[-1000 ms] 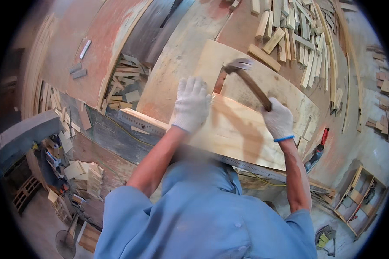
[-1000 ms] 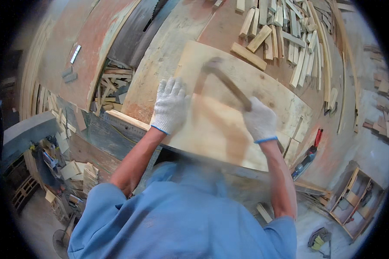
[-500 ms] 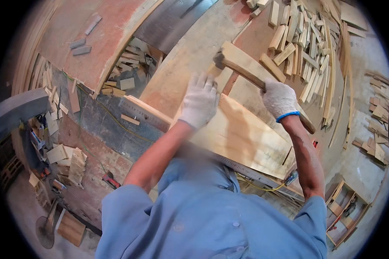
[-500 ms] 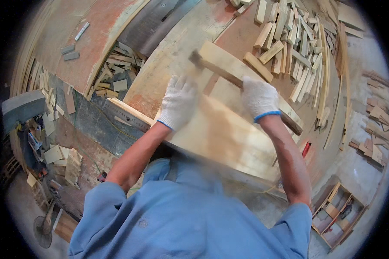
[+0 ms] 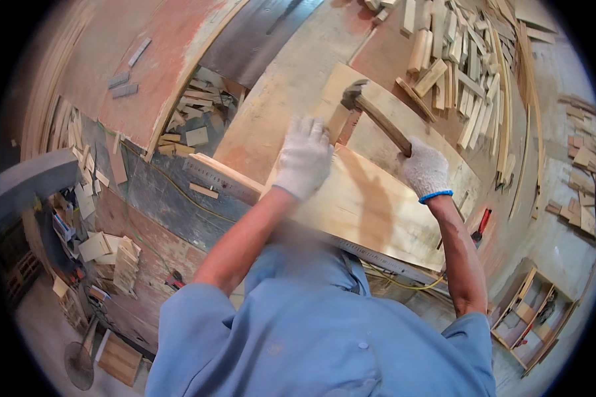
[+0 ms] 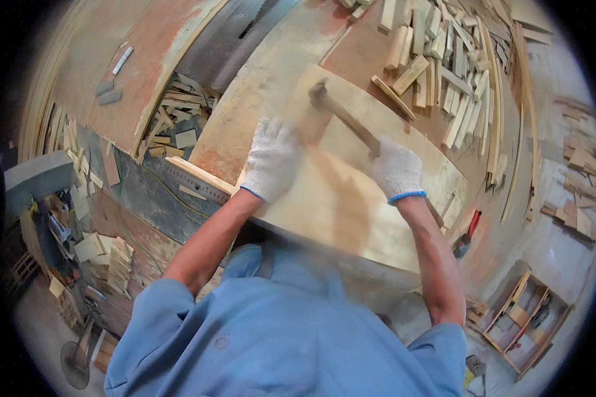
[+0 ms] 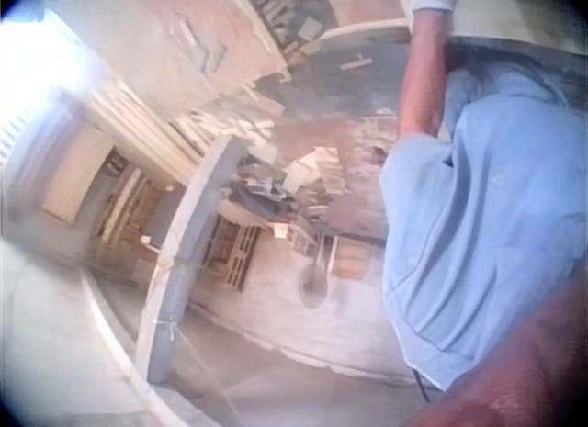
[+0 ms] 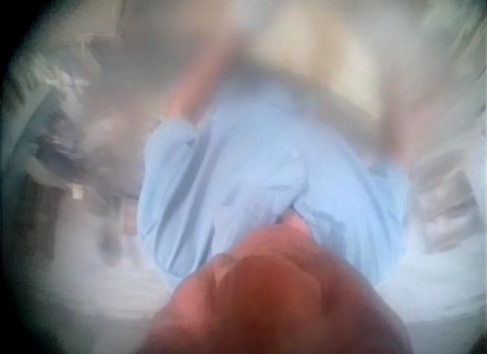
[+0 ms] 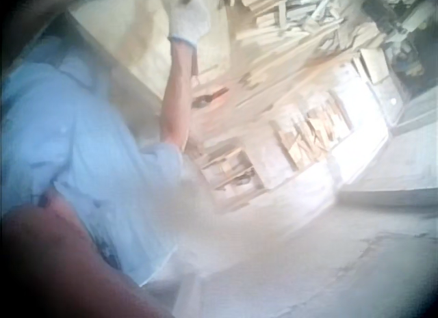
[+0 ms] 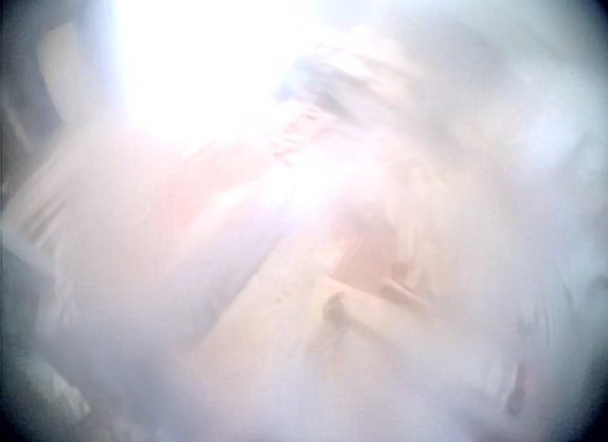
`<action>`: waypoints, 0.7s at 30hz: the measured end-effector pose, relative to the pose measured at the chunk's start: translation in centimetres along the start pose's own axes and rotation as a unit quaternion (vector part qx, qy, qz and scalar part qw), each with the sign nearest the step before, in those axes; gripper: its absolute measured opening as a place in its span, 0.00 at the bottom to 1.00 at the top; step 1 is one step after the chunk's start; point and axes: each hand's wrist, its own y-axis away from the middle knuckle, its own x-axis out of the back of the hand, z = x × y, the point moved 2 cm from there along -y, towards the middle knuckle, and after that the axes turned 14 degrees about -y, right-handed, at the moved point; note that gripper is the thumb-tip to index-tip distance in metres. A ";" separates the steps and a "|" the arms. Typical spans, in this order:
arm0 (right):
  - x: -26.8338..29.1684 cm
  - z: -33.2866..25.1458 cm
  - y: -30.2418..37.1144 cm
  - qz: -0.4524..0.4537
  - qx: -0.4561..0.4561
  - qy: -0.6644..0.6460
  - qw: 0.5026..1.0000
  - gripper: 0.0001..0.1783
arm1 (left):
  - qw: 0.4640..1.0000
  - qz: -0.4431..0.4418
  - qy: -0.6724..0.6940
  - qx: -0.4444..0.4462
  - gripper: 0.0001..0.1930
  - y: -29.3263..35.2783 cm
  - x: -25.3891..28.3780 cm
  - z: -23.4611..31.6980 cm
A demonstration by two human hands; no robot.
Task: The person assembles wooden frames by placing small wooden pieces into rectangular cutouts on a larger board, then securing them with a pneumatic nail gun. The person repeatedly picks up pieces, aligns them, and nails them in place.
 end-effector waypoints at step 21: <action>-4.8 36.1 22.3 0.127 -0.395 -0.413 0.811 0.21 | 0.995 0.036 0.077 0.050 0.19 0.7 -0.8 -0.4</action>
